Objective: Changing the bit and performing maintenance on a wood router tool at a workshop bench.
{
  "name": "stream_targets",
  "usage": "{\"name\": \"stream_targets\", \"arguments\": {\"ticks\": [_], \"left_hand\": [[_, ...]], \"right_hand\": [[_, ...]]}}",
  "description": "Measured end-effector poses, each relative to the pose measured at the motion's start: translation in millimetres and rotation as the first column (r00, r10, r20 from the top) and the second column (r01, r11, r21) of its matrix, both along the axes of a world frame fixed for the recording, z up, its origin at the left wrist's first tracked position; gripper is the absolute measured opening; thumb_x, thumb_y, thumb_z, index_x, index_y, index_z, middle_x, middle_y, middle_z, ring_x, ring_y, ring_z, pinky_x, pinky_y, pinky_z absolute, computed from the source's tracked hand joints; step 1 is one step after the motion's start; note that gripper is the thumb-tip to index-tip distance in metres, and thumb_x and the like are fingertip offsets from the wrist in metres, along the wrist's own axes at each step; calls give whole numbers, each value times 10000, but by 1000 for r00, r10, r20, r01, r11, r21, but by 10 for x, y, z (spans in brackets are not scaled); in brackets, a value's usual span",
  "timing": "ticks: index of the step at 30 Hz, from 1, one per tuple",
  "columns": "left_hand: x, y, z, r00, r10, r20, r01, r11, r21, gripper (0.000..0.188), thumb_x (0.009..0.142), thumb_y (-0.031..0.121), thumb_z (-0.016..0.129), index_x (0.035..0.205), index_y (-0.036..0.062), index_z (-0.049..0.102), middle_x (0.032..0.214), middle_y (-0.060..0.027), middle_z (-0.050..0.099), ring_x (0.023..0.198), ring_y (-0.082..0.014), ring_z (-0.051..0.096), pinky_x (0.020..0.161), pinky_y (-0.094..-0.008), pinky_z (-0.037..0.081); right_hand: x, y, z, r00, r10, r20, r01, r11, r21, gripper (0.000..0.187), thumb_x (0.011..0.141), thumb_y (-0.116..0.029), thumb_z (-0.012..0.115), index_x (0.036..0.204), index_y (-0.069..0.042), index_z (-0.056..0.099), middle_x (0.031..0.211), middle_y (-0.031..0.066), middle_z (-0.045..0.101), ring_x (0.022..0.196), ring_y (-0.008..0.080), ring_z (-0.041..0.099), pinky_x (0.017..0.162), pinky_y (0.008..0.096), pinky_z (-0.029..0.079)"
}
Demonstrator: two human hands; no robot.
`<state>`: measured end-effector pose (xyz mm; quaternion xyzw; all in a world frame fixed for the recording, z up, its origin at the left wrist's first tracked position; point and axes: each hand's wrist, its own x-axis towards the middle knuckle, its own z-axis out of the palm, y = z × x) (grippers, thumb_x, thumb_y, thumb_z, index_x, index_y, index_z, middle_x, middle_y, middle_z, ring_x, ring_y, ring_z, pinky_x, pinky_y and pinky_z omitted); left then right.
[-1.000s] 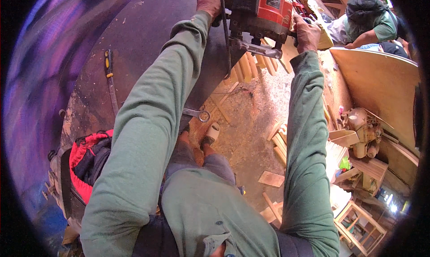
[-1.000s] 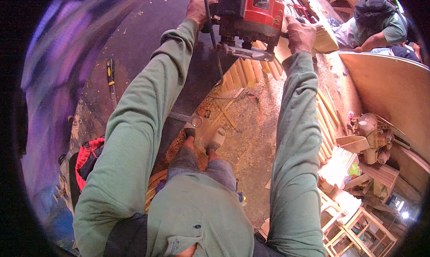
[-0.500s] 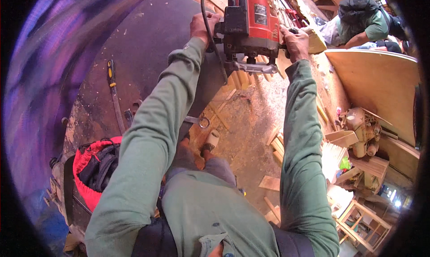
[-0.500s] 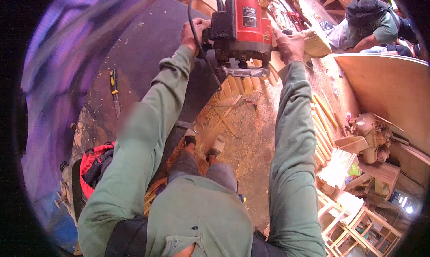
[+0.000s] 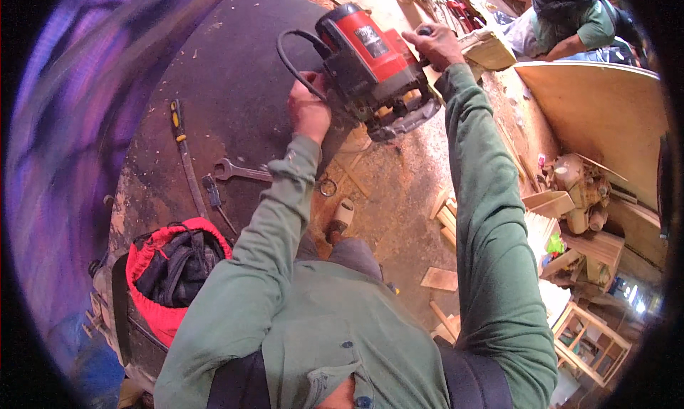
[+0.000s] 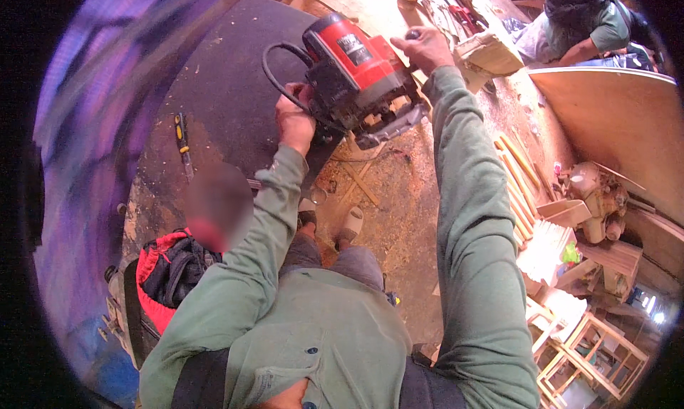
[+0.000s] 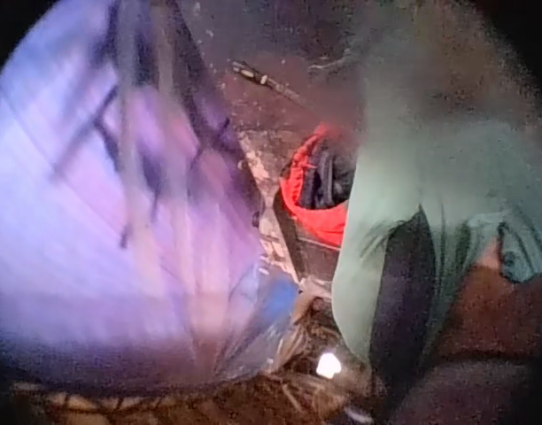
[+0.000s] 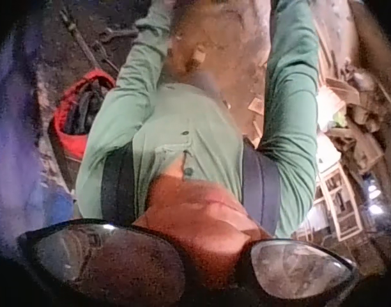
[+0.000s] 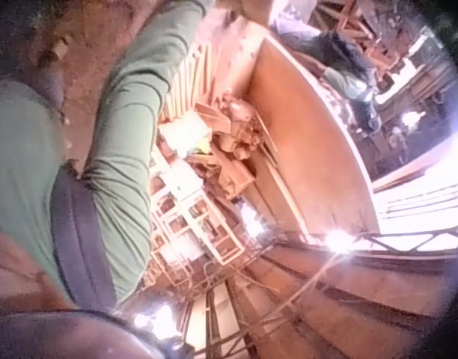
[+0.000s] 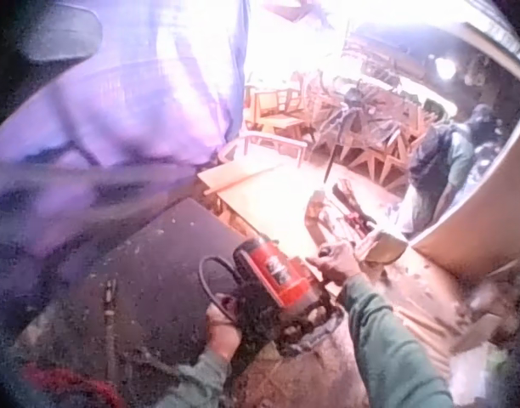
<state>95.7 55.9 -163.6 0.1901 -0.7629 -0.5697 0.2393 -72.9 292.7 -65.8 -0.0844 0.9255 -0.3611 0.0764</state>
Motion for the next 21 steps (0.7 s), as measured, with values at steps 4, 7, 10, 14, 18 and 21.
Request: {"name": "stream_targets", "arguments": {"ticks": [4,7,10,14,18,21], "left_hand": [[201,-44,237,998,-65,-20,67,995,77,180,990,170,641,1060,4,652,844,-154,689,777,-204,647,709,-376,511],[370,-162,251,996,-70,-55,77,987,139,124,989,86,604,1074,11,656,864,-99,690,817,-154,634,706,-336,505],[603,-246,471,980,-197,-28,182,832,523,201,974,-9,514,1109,-5,663,1053,9,655,1001,-88,580,917,-237,451],[852,-330,581,934,-281,-221,348,569,745,199,908,-49,525,1051,19,645,1132,-72,660,1062,-154,597,1035,-322,436],[1196,-330,609,902,-402,-159,344,443,828,105,971,23,562,1071,57,561,1047,-88,673,1007,-172,627,983,-343,482],[1494,-508,616,886,-456,-87,274,362,891,88,1023,120,595,1073,52,569,854,-26,601,817,-142,607,800,-309,501]], "right_hand": [[-12,-13,-191,997,-38,70,37,999,4,382,838,-394,799,830,-17,732,702,53,683,564,122,632,558,298,547],[-130,-314,-132,994,104,-41,-101,993,64,372,858,-377,815,822,-21,713,658,9,617,573,92,581,511,282,475],[-305,-425,-169,981,172,-84,-161,979,124,389,860,-399,814,839,-20,728,654,15,624,577,95,587,524,287,483],[-387,-687,-79,966,249,-64,-229,946,230,423,858,-446,808,845,-28,740,647,21,634,583,103,600,554,302,499],[-407,-769,-94,962,270,-52,-237,912,336,496,866,-535,766,880,-40,748,687,51,664,636,125,609,621,334,507],[-486,-716,-253,968,244,64,-252,919,302,530,881,-582,727,941,-56,743,739,79,674,704,163,632,672,368,504]]}}
